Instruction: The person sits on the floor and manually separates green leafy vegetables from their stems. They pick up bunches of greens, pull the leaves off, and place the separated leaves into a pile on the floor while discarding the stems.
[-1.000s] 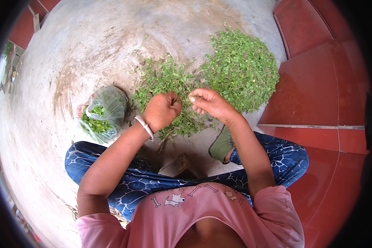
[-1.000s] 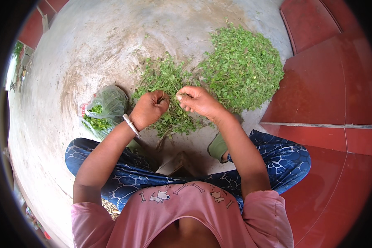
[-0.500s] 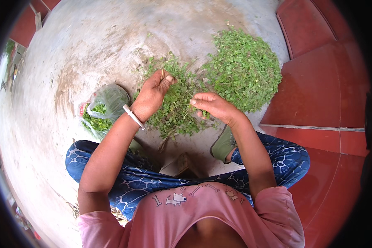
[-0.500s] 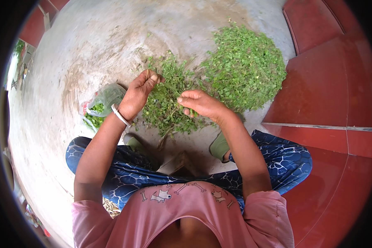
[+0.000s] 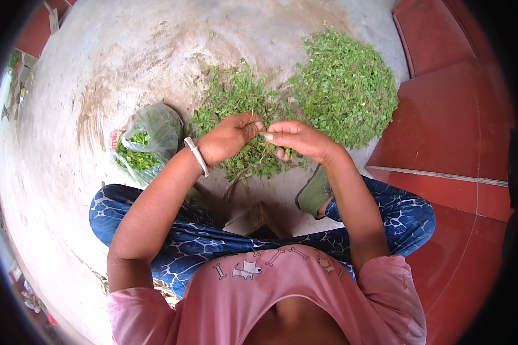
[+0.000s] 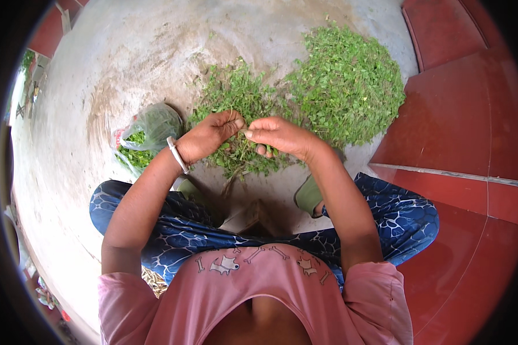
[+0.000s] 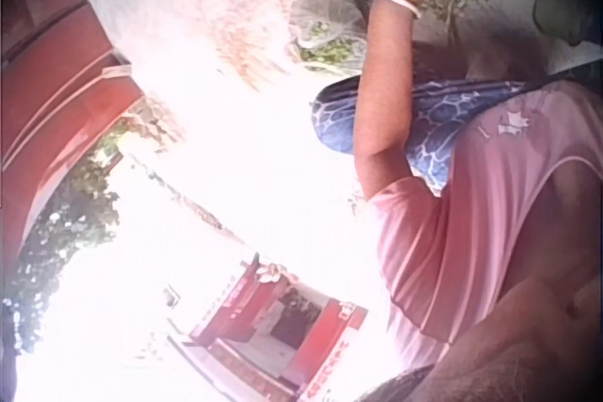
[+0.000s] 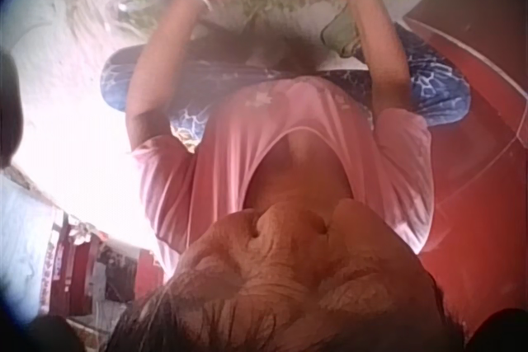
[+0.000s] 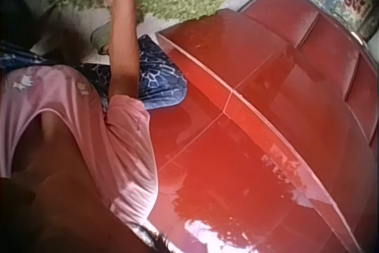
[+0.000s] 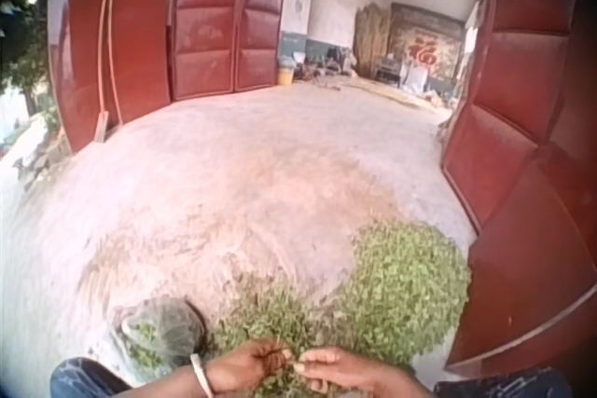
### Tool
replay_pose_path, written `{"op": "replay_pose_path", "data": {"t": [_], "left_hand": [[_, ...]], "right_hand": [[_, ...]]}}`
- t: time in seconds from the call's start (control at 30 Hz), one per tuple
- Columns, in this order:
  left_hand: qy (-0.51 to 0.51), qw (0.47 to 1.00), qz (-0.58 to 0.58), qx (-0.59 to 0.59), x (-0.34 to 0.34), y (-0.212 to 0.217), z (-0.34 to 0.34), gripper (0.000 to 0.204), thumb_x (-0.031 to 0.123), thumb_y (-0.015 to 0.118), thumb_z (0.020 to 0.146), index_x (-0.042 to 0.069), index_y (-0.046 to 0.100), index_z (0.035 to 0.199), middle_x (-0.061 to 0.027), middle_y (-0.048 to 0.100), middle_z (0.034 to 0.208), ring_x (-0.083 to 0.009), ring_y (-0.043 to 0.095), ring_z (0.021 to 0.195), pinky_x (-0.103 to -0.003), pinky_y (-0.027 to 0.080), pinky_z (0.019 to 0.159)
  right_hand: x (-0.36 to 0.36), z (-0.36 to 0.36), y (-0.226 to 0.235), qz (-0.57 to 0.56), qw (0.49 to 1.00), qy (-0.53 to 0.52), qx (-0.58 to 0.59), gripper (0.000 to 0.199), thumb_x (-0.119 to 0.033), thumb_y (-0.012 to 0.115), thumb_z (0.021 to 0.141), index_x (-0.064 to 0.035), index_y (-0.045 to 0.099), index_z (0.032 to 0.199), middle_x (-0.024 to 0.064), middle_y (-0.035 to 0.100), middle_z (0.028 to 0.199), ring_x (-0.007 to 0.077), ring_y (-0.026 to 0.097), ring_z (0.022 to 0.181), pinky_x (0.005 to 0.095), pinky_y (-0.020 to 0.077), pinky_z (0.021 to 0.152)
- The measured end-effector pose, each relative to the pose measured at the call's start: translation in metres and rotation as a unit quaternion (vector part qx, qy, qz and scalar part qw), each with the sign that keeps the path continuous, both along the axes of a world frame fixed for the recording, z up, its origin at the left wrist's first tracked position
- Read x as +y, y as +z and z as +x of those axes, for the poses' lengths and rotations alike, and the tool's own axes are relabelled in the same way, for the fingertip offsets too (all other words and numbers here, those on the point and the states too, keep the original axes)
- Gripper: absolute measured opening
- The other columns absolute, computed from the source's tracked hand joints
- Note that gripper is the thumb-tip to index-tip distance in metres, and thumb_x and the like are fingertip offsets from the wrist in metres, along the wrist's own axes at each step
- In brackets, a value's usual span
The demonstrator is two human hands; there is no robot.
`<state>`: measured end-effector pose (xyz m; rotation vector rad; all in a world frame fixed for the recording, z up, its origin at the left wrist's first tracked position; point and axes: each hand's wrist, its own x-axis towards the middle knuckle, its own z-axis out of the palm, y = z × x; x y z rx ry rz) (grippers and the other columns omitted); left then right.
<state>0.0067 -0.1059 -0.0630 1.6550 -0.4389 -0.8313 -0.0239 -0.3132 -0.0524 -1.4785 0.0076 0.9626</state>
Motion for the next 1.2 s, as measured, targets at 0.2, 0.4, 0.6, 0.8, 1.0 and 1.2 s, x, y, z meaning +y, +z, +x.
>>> {"op": "replay_pose_path", "data": {"t": [0.2, 0.4, 0.6, 0.8, 1.0, 1.2], "left_hand": [[-0.1, 0.994, 0.052, -0.012, 0.003, 0.011, 0.002, 0.02, 0.021, 0.048, 0.095, 0.002, 0.056, 0.094, 0.0016, 0.051, 0.078, -0.0078, 0.042, 0.073, -0.025, 0.039, 0.066], [-0.02, 0.999, 0.032, 0.021, 0.001, 0.003, -0.004, 0.019, 0.02, 0.049, 0.092, 0.002, 0.055, 0.095, 0.0023, 0.051, 0.078, -0.0072, 0.042, 0.073, -0.024, 0.039, 0.065], [0.184, 0.96, -0.086, 0.193, 0.002, 0.009, -0.004, 0.013, 0.021, 0.048, 0.091, 0.009, 0.054, 0.09, 0.0, 0.052, 0.077, -0.0128, 0.05, 0.072, -0.03, 0.044, 0.069], [0.234, 0.917, -0.181, 0.269, 0.011, 0.015, 0.005, 0.014, 0.02, 0.043, 0.094, 0.007, 0.049, 0.094, -0.0006, 0.051, 0.072, -0.0144, 0.053, 0.062, -0.021, 0.04, 0.046], [0.329, 0.9, -0.139, 0.252, 0.021, 0.014, 0.012, 0.015, 0.018, 0.04, 0.094, 0.008, 0.05, 0.097, -0.0003, 0.053, 0.075, -0.0092, 0.052, 0.059, -0.019, 0.033, 0.037], [0.336, 0.899, -0.132, 0.245, 0.019, 0.012, 0.013, 0.016, 0.019, 0.04, 0.094, 0.008, 0.051, 0.096, -0.0007, 0.053, 0.078, -0.0096, 0.053, 0.064, -0.02, 0.035, 0.04]], "right_hand": [[-0.004, 0.005, 0.0, -0.021, 0.999, 0.03, -0.001, 0.021, -0.028, 0.055, 0.09, -0.0074, 0.056, 0.086, -0.0046, 0.05, 0.073, 0.0054, 0.05, 0.065, 0.021, 0.0406, 0.056], [0.002, 0.013, 0.009, -0.053, 0.995, 0.046, -0.073, 0.021, -0.028, 0.054, 0.091, -0.0071, 0.058, 0.089, -0.0037, 0.051, 0.074, 0.006, 0.05, 0.066, 0.0219, 0.0413, 0.057], [0.001, 0.015, 0.028, 0.008, 0.996, -0.003, -0.094, 0.026, -0.031, 0.055, 0.09, -0.0046, 0.058, 0.095, -0.0014, 0.054, 0.08, 0.0079, 0.053, 0.067, 0.0233, 0.0435, 0.059], [0.003, 0.05, 0.007, -0.38, 0.79, -0.048, -0.478, 0.056, -0.043, 0.057, 0.085, -0.003, 0.048, 0.124, 0.0206, 0.041, 0.131, 0.0328, 0.044, 0.119, 0.0414, 0.0363, 0.097], [0.035, 0.006, 0.012, -0.169, 0.9, -0.062, -0.397, 0.042, -0.036, 0.063, 0.082, -0.0041, 0.055, 0.108, 0.0122, 0.056, 0.109, 0.0247, 0.056, 0.095, 0.0357, 0.0447, 0.082], [0.049, 0.003, -0.001, -0.115, 0.963, -0.072, -0.233, 0.02, -0.021, 0.06, 0.087, -0.0043, 0.057, 0.097, 0.0046, 0.06, 0.086, 0.0076, 0.056, 0.075, 0.024, 0.0453, 0.061]]}}
